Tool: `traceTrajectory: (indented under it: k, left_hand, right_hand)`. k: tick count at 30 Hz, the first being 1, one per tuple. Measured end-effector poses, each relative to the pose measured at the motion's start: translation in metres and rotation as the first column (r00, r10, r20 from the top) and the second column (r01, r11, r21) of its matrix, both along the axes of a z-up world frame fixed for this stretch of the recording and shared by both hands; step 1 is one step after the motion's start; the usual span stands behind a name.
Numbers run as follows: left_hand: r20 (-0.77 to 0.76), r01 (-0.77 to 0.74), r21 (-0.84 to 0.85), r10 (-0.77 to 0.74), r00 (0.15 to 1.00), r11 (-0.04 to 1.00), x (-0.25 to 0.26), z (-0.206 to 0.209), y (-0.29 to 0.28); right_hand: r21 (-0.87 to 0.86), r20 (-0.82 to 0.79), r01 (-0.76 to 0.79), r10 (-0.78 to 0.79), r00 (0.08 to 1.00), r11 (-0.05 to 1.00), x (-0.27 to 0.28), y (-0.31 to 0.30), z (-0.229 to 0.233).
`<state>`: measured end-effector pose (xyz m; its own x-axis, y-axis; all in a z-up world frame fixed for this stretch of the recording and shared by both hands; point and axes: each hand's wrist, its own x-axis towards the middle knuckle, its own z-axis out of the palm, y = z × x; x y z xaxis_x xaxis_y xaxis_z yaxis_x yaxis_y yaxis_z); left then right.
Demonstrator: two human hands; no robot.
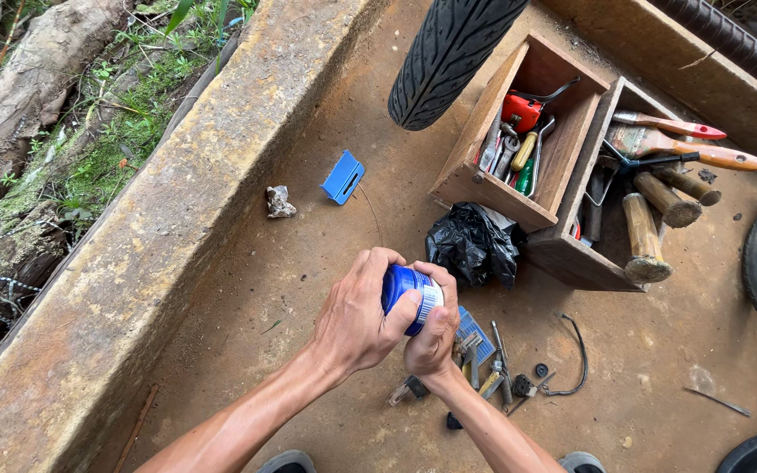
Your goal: The person organizes tools and spare parts by capping a container, placing items into wooden toolboxes, unpacking a small part from its wrapper, and sorting various tools and metal components by hand.
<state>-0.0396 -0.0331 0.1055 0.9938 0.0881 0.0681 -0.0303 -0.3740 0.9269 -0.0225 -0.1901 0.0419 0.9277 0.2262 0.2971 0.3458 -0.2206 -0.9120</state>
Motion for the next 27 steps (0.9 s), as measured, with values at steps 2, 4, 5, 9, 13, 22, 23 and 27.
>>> traceTrajectory:
  k: [2,4,5,9,13,22,23,27]
  left_hand:
    - [-0.008,0.002,0.004,-0.001,1.0,1.0,0.001,0.002,0.0]
    - [-0.018,0.006,0.01,-0.006,1.0,1.0,0.0,0.003,0.0]
    - [0.005,0.0,0.014,0.0,1.0,1.0,0.0,0.003,-0.001]
    - [0.026,0.007,0.036,-0.008,1.0,0.999,-0.003,0.001,-0.002]
    - [0.023,0.015,0.053,-0.016,1.0,0.998,-0.002,-0.002,-0.003]
    - [0.175,0.036,0.148,-0.062,0.983,0.988,0.0,-0.008,0.001]
    - [0.225,0.065,0.185,-0.106,0.969,0.981,0.001,-0.009,0.004]
    - [0.349,0.119,0.282,-0.217,0.912,0.952,0.006,-0.011,0.017]
  right_hand:
    - [-0.015,0.035,-0.006,0.007,0.999,1.0,0.002,0.0,0.001]
    - [-0.028,0.066,-0.01,0.011,0.998,1.0,0.002,0.001,0.002]
    - [-0.015,0.075,-0.011,0.012,0.997,1.0,0.002,0.001,0.002]
    - [0.051,0.028,-0.021,0.02,0.999,0.998,0.001,0.002,0.002]
    - [0.113,-0.074,-0.039,0.047,0.996,0.993,-0.001,0.001,0.004]
    - [0.239,-0.313,0.051,0.027,0.949,0.97,-0.004,0.005,0.009]
    - [0.255,-0.392,0.054,0.052,0.919,0.965,-0.003,0.004,0.01]
    - [0.455,-0.592,0.108,0.21,0.778,0.884,0.003,0.005,0.01]
